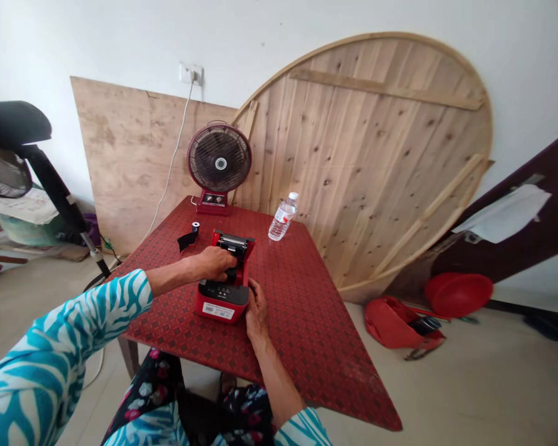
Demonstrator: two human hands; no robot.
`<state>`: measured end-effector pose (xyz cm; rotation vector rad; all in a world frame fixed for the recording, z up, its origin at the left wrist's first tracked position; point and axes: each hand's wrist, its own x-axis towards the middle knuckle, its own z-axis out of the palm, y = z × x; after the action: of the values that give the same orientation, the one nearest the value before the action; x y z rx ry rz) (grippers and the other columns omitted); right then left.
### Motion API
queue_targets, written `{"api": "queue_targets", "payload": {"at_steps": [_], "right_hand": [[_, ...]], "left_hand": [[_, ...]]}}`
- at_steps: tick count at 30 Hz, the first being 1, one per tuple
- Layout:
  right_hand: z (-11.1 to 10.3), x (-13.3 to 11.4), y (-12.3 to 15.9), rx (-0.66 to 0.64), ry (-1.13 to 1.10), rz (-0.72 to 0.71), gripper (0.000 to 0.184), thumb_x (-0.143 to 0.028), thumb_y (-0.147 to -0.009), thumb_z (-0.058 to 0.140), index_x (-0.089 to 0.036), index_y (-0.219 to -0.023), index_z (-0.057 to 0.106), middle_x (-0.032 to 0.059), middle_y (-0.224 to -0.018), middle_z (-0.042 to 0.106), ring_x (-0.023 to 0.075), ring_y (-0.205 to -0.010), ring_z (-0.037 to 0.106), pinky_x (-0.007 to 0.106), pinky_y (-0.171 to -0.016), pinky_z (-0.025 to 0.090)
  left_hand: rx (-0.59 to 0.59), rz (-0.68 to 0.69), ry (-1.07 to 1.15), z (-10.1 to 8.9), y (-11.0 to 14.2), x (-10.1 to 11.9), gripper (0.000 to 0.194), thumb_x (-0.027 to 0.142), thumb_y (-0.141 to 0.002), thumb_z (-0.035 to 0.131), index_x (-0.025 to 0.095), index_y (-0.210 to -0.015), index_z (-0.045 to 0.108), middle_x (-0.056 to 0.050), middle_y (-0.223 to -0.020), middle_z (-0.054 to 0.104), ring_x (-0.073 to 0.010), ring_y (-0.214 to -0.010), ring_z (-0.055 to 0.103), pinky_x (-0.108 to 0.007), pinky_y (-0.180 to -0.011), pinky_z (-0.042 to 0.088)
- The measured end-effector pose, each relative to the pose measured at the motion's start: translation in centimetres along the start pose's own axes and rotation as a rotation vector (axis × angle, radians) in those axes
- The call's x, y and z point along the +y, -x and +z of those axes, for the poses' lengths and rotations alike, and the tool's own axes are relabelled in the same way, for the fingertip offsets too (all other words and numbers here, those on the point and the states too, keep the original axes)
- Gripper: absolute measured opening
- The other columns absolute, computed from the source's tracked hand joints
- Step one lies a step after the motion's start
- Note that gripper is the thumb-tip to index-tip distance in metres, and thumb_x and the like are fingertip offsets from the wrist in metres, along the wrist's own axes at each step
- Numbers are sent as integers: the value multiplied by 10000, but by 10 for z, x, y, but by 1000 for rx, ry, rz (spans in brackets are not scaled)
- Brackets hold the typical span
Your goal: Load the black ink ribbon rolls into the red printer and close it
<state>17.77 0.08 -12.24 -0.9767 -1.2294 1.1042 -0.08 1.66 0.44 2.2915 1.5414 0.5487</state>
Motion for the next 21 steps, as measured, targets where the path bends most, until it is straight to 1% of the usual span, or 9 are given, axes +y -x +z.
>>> {"api": "queue_targets", "payload": {"at_steps": [4,7,8,10,12,14,16,18,21], "right_hand": [[-1,-2,2,-6,8,9,392,-463,-796,608,-217,-1090,683,55,-1099,705,229,-1040,613,363,-932,450],[-2,-2,3,-12,10,20,410,-473,-794,613,-212,-1104,675,65,-1115,700,237,-1054,610,369,-928,451],[-2,-2,3,-14,8,22,415,-477,-795,612,-211,-1107,671,67,-1118,698,239,-1054,610,371,-926,451],[-3,-2,3,-15,-3,27,418,-485,-793,613,-214,-1107,667,65,-1118,697,239,-1042,614,371,-915,453],[-3,-2,3,-7,-8,35,423,-496,-785,617,-220,-1102,667,61,-1114,699,241,-1033,616,369,-903,456],[-4,-1,2,1,-1,40,441,-510,-774,626,-218,-1102,666,65,-1114,699,246,-1032,616,370,-896,456],[-5,-1,2,5,6,42,459,-524,-769,631,-213,-1105,662,69,-1112,701,251,-1029,617,370,-889,459],[-6,0,2,4,11,45,465,-531,-768,632,-212,-1106,659,69,-1101,705,252,-1015,622,368,-879,464],[-7,0,2,0,27,40,448,-519,-778,624,-215,-1106,654,64,-1088,708,248,-999,626,363,-865,471]], "left_hand": [[63,43,39,-38,31,6,328,151,-608,713,262,-918,719,-48,-961,678,-278,-992,637,-313,-885,447],[240,66,109,-78,53,-9,344,161,-655,696,257,-984,708,-22,-956,659,-241,-955,628,-300,-881,439],[307,32,100,-91,58,-18,324,165,-667,690,246,-981,698,-14,-932,658,-221,-912,629,-295,-861,445],[419,-106,95,-110,64,-41,281,185,-666,696,218,-943,670,0,-850,662,-190,-805,622,-284,-783,465],[507,-227,146,-118,66,-66,285,196,-638,714,199,-912,636,9,-802,663,-173,-757,615,-275,-734,474],[551,-279,291,-115,68,-89,322,209,-601,734,189,-896,607,15,-781,660,-163,-741,615,-271,-714,482],[539,-275,462,-101,70,-107,368,241,-578,742,186,-910,593,17,-771,661,-158,-726,620,-275,-705,492],[487,-263,551,-79,74,-119,390,285,-580,733,183,-930,598,8,-768,672,-162,-709,633,-287,-696,505],[416,-264,593,-38,78,-127,347,332,-600,718,176,-895,621,-9,-749,682,-173,-684,647,-297,-678,516]]}}
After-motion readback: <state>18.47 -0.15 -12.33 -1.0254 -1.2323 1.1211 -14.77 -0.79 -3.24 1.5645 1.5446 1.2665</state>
